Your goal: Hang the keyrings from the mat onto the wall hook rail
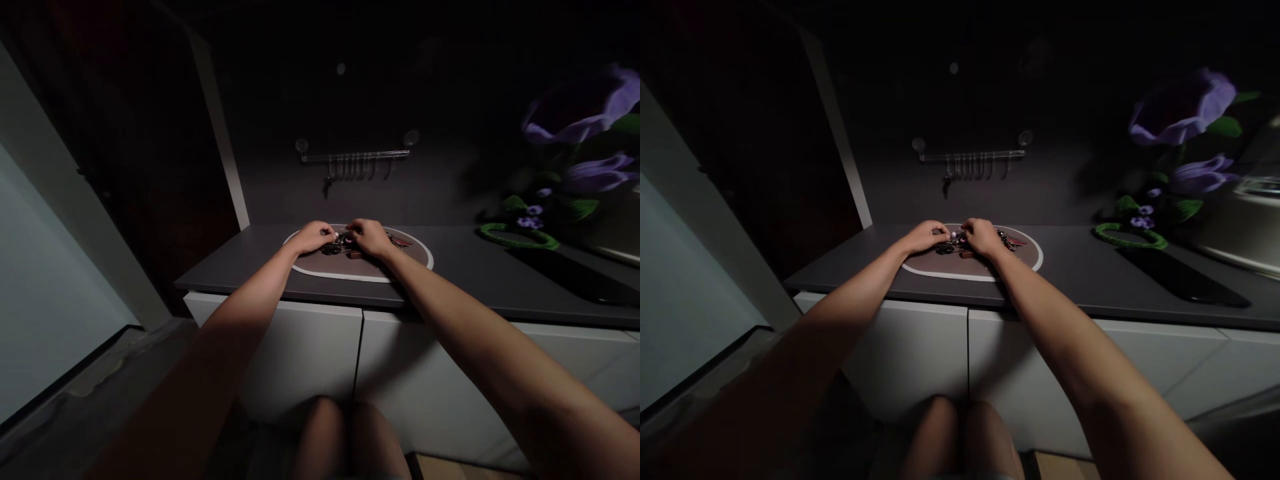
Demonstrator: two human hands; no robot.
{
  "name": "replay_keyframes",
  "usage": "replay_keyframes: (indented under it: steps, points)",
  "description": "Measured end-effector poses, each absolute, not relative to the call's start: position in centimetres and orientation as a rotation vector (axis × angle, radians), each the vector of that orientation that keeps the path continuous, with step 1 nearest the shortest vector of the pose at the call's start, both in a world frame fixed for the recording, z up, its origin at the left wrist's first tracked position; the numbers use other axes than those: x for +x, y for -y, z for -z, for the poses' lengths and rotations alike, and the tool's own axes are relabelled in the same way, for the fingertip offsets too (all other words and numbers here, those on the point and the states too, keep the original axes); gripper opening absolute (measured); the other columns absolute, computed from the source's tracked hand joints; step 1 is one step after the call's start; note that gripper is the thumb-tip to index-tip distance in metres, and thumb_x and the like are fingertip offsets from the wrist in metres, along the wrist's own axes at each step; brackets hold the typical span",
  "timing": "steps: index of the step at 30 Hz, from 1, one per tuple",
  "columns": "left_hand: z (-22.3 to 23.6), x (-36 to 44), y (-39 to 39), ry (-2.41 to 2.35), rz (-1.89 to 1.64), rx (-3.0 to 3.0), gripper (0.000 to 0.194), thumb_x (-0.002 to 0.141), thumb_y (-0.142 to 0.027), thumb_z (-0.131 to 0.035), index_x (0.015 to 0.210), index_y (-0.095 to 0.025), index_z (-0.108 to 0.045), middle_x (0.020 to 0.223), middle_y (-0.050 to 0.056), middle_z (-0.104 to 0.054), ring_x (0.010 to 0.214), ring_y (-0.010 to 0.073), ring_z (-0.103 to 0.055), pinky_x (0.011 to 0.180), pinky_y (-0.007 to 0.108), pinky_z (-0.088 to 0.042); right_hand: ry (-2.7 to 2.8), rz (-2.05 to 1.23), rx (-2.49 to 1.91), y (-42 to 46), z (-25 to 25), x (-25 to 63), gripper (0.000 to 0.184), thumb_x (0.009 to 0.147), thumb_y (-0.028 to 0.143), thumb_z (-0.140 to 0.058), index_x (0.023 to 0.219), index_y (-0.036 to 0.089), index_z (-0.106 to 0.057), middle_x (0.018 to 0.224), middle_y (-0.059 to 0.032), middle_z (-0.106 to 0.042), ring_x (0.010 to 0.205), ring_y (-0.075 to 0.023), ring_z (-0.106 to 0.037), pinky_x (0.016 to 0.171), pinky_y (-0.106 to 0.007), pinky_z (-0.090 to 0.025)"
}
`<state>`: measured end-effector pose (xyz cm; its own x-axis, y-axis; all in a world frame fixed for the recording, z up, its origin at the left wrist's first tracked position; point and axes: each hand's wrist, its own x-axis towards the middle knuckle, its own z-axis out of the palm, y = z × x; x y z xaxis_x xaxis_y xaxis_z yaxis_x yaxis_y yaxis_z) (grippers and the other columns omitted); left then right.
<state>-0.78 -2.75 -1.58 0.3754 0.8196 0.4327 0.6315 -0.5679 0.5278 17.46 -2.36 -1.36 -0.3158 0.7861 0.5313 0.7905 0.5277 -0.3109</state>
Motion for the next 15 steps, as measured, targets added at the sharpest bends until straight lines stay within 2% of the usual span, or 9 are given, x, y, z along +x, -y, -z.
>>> replay_keyframes:
  steps: [4, 15]
  points:
    - [1.63, -0.90, 2.73, -1.280, -1.003, 2.374, 0.018, 0.069, -0.025, -0.054, 0.076, -0.012, -0.065, 0.078, 0.004, -0.065, 0.073, 0.0135, -0.056, 0.071, 0.026, -0.042, 2.148, 0.035, -1.286, 2.16, 1.34, 17.35, 0.025, 0.076, 0.014, -0.048, 0.095, 0.014, -0.064, 0.095, -0.0080, -0.065, 0.088, -0.0168, -0.058, 0.078, -0.024, -0.039]
    - [1.35, -1.10, 2.93, -1.354, -1.103, 2.427, 0.018, 0.070, -0.025, -0.053, 0.076, -0.012, -0.064, 0.080, 0.003, -0.064, 0.075, 0.0124, -0.054, 0.074, 0.024, -0.040, 2.182, 0.077, -1.212, 2.26, 1.28, 17.23, 0.027, 0.075, 0.014, -0.046, 0.096, 0.016, -0.064, 0.096, -0.0066, -0.065, 0.089, -0.0162, -0.057, 0.078, -0.023, -0.039]
